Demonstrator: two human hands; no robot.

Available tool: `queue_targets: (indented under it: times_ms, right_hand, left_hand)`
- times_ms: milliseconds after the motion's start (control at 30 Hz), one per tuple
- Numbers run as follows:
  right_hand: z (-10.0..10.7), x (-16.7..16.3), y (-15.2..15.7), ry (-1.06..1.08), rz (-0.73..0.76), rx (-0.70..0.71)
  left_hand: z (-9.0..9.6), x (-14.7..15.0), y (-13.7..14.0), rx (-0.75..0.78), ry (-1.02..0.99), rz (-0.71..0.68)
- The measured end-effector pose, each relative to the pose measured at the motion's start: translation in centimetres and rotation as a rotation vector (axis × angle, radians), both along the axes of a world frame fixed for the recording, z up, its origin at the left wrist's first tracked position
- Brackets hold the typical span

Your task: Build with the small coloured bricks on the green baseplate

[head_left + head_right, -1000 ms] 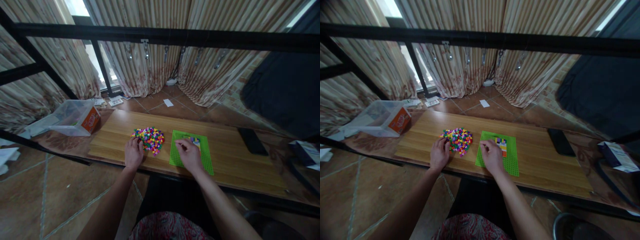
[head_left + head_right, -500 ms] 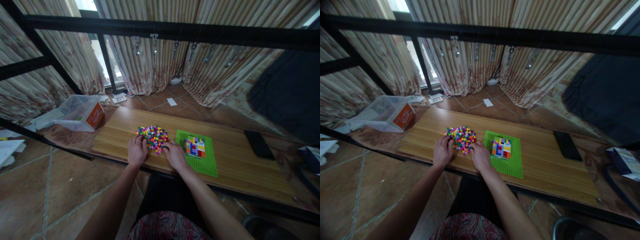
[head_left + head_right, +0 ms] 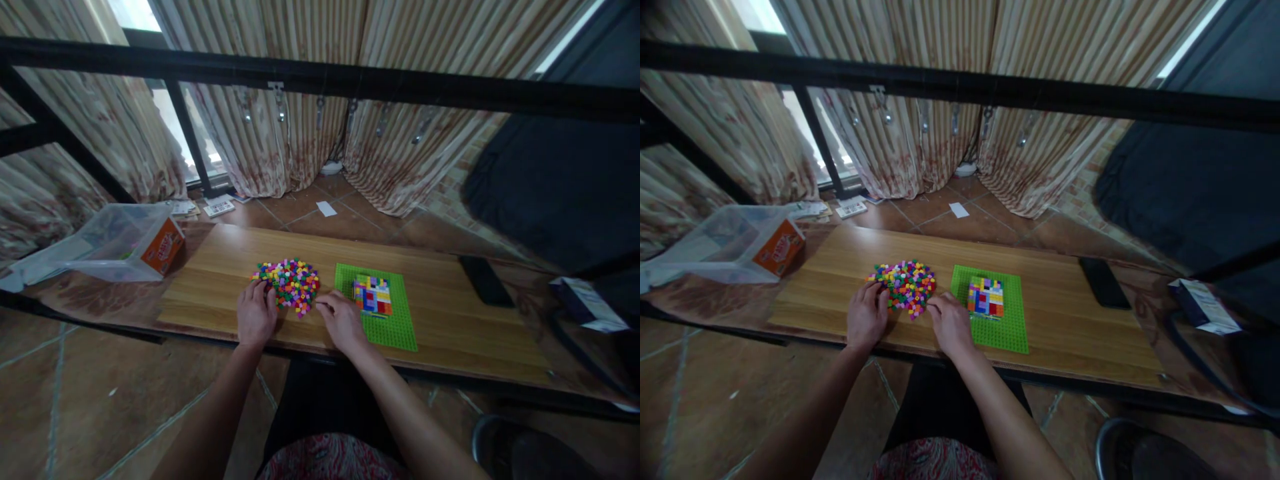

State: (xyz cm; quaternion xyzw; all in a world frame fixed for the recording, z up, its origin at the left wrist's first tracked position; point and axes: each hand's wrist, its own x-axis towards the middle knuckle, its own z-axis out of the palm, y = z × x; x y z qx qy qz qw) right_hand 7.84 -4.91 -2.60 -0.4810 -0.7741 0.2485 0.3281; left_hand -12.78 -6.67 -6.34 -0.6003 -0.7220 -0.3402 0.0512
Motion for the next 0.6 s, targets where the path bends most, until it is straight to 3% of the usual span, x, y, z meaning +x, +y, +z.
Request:
queue_targets:
  times_ms: [167, 333, 600]
  right_hand:
    - [1.1, 5.4, -0.5, 0.170, -0.189, 0.031]
    - [1.0, 11.0, 1.8, 0.172, -0.418, 0.077]
    - [-0.7, 11.5, 5.2, 0.198, -0.362, 0.056]
  left_hand:
    - [0.0, -0.2, 0.1, 0.018, -0.001, -0.015]
    - [0.1, -0.2, 0.1, 0.020, 0.015, -0.024]
    - [0.2, -0.3, 0.2, 0.013, 0.034, -0.021]
